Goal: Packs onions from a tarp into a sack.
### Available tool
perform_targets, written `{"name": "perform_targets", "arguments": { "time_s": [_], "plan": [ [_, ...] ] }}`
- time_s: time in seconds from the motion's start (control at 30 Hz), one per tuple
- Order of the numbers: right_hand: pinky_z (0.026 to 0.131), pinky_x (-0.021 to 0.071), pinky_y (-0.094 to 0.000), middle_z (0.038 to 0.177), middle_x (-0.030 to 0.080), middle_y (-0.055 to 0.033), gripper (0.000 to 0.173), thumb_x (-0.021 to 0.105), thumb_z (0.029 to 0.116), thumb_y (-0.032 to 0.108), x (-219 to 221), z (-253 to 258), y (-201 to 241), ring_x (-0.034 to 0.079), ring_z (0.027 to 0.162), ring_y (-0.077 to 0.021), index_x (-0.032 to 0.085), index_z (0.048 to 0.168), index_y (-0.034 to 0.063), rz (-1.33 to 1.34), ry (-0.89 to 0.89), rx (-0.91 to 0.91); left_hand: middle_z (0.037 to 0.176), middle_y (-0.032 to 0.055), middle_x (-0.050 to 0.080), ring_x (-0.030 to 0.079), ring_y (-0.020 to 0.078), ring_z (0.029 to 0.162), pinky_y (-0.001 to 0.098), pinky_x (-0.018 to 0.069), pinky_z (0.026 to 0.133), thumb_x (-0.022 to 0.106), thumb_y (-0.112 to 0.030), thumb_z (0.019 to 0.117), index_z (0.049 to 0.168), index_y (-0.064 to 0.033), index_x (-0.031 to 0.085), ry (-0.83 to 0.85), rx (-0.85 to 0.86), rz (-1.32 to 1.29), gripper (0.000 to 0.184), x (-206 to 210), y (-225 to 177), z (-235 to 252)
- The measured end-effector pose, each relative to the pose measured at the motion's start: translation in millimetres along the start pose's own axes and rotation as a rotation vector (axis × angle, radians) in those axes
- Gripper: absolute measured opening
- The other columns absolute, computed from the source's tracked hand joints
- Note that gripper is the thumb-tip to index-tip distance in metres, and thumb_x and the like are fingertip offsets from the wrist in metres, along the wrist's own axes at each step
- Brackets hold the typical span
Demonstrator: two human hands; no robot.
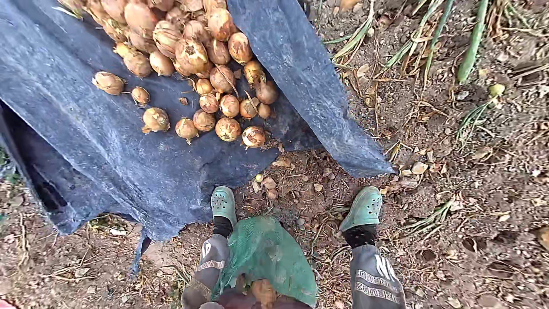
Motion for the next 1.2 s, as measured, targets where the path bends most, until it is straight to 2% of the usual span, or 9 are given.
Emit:
{"name": "perform_targets", "arguments": {
  "time_s": [0.1, 0.17, 0.4, 0.67, 0.83, 1.07, 1.13, 1.17, 1.2],
  "plan": [
    [0.11, 0.0402, -0.0663, 0.157, 0.042, -0.0249, 0.094, 0.082, 0.0733, 0.064, -21, 83, -22, 0.044, 0.141, -0.0456, 0.051, 0.152, 0.024, -0.536, -0.218, -0.082, 0.161, 0.027, 0.033, 0.039, 0.0472, 0.145, 0.0666, 0.0385, 0.112, 0.051, -0.073, 0.0912, 0.164, -0.0143, 0.025, -0.185, -0.013, 0.304, 0.097, -12, -3, 10],
    [0.108, 0.0426, -0.0657, 0.156, 0.038, -0.0313, 0.107, 0.082, 0.0686, 0.071, -46, 106, -19, 0.046, 0.138, -0.0491, 0.044, 0.157, 0.0229, -0.539, -0.295, -0.144, 0.166, 0.0279, 0.02, 0.03, 0.053, 0.147, 0.0682, 0.0395, 0.11, 0.061, -0.066, 0.0891, 0.165, -0.0151, 0.019, -0.295, 0.016, 0.386, 0.1, -18, -17, 20],
    [0.113, 0.0424, -0.0583, 0.151, 0.051, -0.0207, 0.088, 0.078, 0.0831, 0.057, -55, 122, -12, 0.051, 0.139, -0.0366, 0.046, 0.154, 0.0151, -0.218, -0.41, -0.328, 0.172, 0.0175, 0.004, 0.025, 0.0476, 0.151, 0.0632, 0.0468, 0.105, 0.074, -0.044, 0.0842, 0.166, -0.0171, 0.018, -0.384, 0.091, 0.649, 0.103, -66, -41, 23],
    [0.09, 0.0557, -0.0615, 0.133, 0.06, -0.0251, 0.05, 0.065, 0.1009, 0.038, 5, 200, -15, 0.063, 0.117, -0.0415, 0.056, 0.139, 0.0072, 0.349, -0.288, -0.102, 0.165, 0.0101, 0.035, 0.038, 0.0349, 0.148, 0.0521, 0.0448, 0.112, 0.066, -0.032, 0.0948, 0.16, -0.0141, 0.034, -0.576, 0.296, 0.819, 0.075, -150, -35, 39],
    [0.097, 0.0517, -0.0575, 0.139, 0.056, -0.0248, 0.067, 0.064, 0.0997, 0.046, 56, 274, -9, 0.057, 0.125, -0.0365, 0.048, 0.145, -0.0005, 0.64, -0.258, -0.084, 0.167, 0.0041, 0.031, 0.041, 0.0304, 0.147, 0.0491, 0.0456, 0.111, 0.061, -0.03, 0.098, 0.161, -0.0183, 0.035, -0.621, 0.319, 0.868, 0.069, -145, -25, 48],
    [0.106, 0.0433, -0.0455, 0.141, 0.057, -0.0241, 0.041, 0.046, 0.1104, 0.021, 48, 111, 82, 0.057, 0.124, -0.0296, 0.054, 0.14, -0.0062, 0.663, -0.272, -0.058, 0.165, 0.0025, 0.038, 0.046, 0.0292, 0.144, 0.05, 0.0498, 0.106, 0.064, -0.025, 0.0964, 0.157, -0.0167, 0.042, -0.682, 0.39, 0.826, 0.065, -153, -30, 40],
    [0.073, 0.0511, -0.0396, 0.104, 0.065, -0.0167, 0.041, 0.048, 0.1092, 0.035, 47, 138, 66, 0.061, 0.084, -0.0212, 0.063, 0.123, -0.0004, 0.534, -0.261, -0.083, 0.165, 0.0025, 0.036, 0.044, 0.0289, 0.146, 0.0494, 0.0484, 0.108, 0.063, -0.027, 0.0968, 0.158, -0.018, 0.04, -0.629, 0.364, 0.803, 0.066, -151, -22, 35],
    [0.05, 0.0445, -0.0324, 0.076, 0.059, -0.0086, 0.044, 0.052, 0.1053, 0.046, 45, 170, 54, 0.052, 0.058, -0.0143, 0.065, 0.105, 0.0045, 0.457, -0.292, -0.13, 0.166, 0.0021, 0.035, 0.042, 0.0281, 0.147, 0.0478, 0.0474, 0.11, 0.063, -0.028, 0.0963, 0.159, -0.0186, 0.039, -0.617, 0.356, 0.788, 0.068, -150, -18, 35],
    [0.045, 0.0406, -0.0333, 0.068, 0.054, -0.0065, 0.052, 0.053, 0.1011, 0.057, 39, 197, 45, 0.047, 0.05, -0.0147, 0.065, 0.102, 0.0062, 0.385, -0.257, -0.134, 0.167, 0.0023, 0.033, 0.04, 0.028, 0.148, 0.0469, 0.0459, 0.112, 0.064, -0.029, 0.0956, 0.16, -0.0189, 0.037, -0.607, 0.348, 0.773, 0.071, -151, -13, 38]
  ]
}}
Point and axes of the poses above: each hand's wrist, its own z-axis towards the middle knuckle, its own x-axis out of the palm, y = z × x, the point moved 5 cm from there along z, towards the middle knuckle
